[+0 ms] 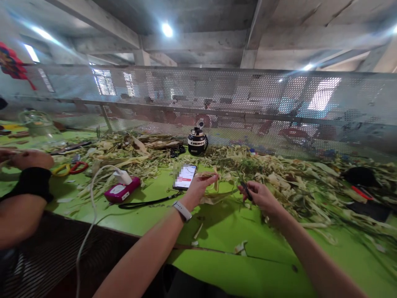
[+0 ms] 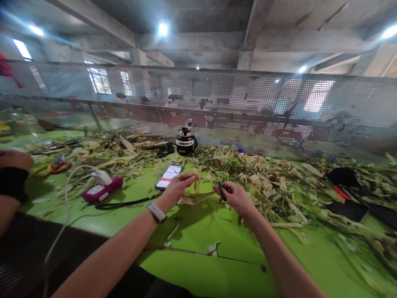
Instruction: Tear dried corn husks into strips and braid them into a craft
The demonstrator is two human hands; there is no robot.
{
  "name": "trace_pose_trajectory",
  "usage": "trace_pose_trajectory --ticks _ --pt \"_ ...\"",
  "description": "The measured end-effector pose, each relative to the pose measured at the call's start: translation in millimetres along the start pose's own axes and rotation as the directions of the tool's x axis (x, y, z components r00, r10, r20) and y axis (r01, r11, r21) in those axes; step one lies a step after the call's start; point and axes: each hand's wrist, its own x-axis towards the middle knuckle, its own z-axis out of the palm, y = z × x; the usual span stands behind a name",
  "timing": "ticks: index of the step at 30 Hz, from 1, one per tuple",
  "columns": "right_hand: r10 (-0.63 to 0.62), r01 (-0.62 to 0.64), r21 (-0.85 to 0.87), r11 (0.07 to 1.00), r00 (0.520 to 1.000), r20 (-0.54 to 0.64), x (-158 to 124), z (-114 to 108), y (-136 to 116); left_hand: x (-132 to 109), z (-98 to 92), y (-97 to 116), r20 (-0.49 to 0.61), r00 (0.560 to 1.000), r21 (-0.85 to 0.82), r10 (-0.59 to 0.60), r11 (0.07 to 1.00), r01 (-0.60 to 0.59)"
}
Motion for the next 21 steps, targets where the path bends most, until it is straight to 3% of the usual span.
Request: trace_pose_trajectory --ticks 4,8,12,18,21 --pt "-0.003 0.000 0.039 0.999 0.997 0.081 -5 3 -7 0 1.4 3 -0.120 0.984 -0.070 -0.134 0.990 0.126" --pt "0.015 -0.027 0.057 0.998 0.981 0.192 -8 6 -10 -3 3.9 7 -0.129 0.980 -0.171 -0.150 0.977 0.127" --pt "0.032 -0.042 0.040 0.998 0.976 0.216 -9 9 -8 -3 4.3 6 -0.087 0.989 -0.308 -0.119 0.948 0.087" --pt "0.062 -0.089 0.073 0.993 0.946 0.319 -3 16 5 4 4.2 4 -0.228 0.957 -0.459 -0.177 0.887 0.055" --pt "0.061 -0.098 0.101 0.990 0.945 0.321 1 18 10 2 6.1 6 -0.167 0.972 -0.465 -0.167 0.883 0.072"
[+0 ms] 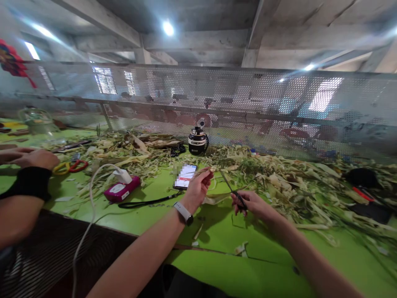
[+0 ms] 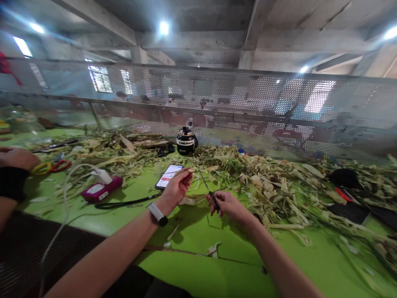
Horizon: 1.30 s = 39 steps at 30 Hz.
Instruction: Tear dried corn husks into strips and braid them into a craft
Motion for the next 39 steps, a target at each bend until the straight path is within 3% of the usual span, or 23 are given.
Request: trace_pose_trajectory --ticks 3,9,14,20,29,39 --pt "-0.024 0.024 -0.007 1.000 1.000 -0.003 -2 0 -1 -3 -0.6 -1 0.081 0.997 0.041 0.012 0.999 -0.015" --pt "-0.105 0.116 -0.096 0.989 0.987 0.118 -18 2 -13 3 -6.0 -3 0.096 0.987 0.106 0.132 0.984 -0.142" --pt "-0.113 0.114 -0.005 0.994 0.992 0.049 -20 -13 -15 5 -4.6 -2 0.134 0.983 0.130 0.130 0.981 -0.147" --pt "-0.059 0.059 -0.010 0.998 0.998 0.011 -21 -29 -10 5 -0.3 4 0.171 0.972 0.077 0.161 0.981 -0.176" --pt "-0.078 0.078 -0.012 0.997 0.997 -0.009 -19 -25 -9 7 -4.6 1 0.262 0.954 0.125 0.143 0.976 -0.180" --pt "-0.050 0.048 -0.045 0.998 0.997 -0.066 -20 -18 -16 2 -1.2 3 0.241 0.965 0.131 0.103 0.982 -0.138"
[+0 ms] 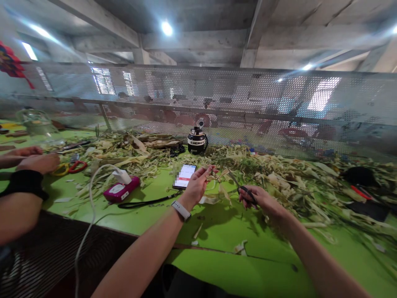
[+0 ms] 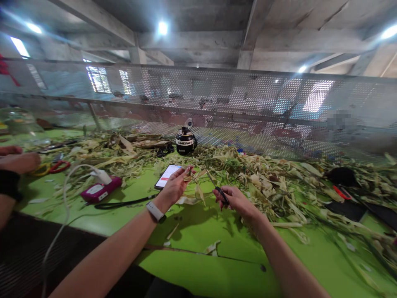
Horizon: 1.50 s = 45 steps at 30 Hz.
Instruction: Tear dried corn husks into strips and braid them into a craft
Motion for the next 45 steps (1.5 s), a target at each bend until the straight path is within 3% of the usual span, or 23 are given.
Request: trace_pose_trajectory --ticks 8,15,18,22,25,27,30,33,37,40,45 --pt "-0.009 0.009 -0.015 1.000 1.000 0.003 4 1 1 2 -2.1 -3 0.016 1.000 -0.008 -0.004 1.000 0.004" --pt "-0.029 0.028 -0.051 0.998 0.999 -0.022 8 -3 10 1 0.0 0 -0.037 0.999 -0.030 -0.025 0.999 0.024" --pt "-0.020 0.016 -0.053 0.998 0.998 -0.064 8 -3 9 3 -1.9 0 -0.036 0.999 -0.042 -0.017 0.999 0.015" --pt "-0.013 0.005 -0.040 0.999 0.978 -0.210 11 -3 9 3 -4.2 0 -0.037 0.999 -0.023 -0.011 1.000 0.010" --pt "0.004 -0.040 -0.136 0.990 0.968 -0.251 15 -7 17 1 -4.9 1 0.004 1.000 -0.032 -0.024 0.999 0.025" --pt "0.022 -0.111 -0.338 0.935 0.966 -0.258 16 -11 24 -1 -4.9 3 0.019 0.999 -0.043 -0.046 0.998 0.047" --pt "0.025 -0.234 -0.652 0.721 0.950 -0.312 15 -16 33 -3 -5.1 6 0.021 0.996 -0.049 -0.083 0.995 0.084" --pt "0.027 -0.272 -0.763 0.586 0.948 -0.318 12 -18 34 -4 -5.3 6 0.056 0.990 -0.034 -0.128 0.991 0.130" --pt "0.038 -0.278 -0.792 0.543 0.951 -0.307 9 -19 32 -5 -4.5 5 0.095 0.977 -0.012 -0.191 0.981 0.193" --pt "0.001 -0.230 -0.783 0.577 0.960 -0.281 10 -21 31 -6 -3.8 4 0.087 0.974 -0.006 -0.210 0.977 0.212" --pt "0.031 -0.278 -0.761 0.587 0.946 -0.322 13 -25 36 -5 -4.0 2 0.046 0.988 -0.050 -0.145 0.988 0.147"
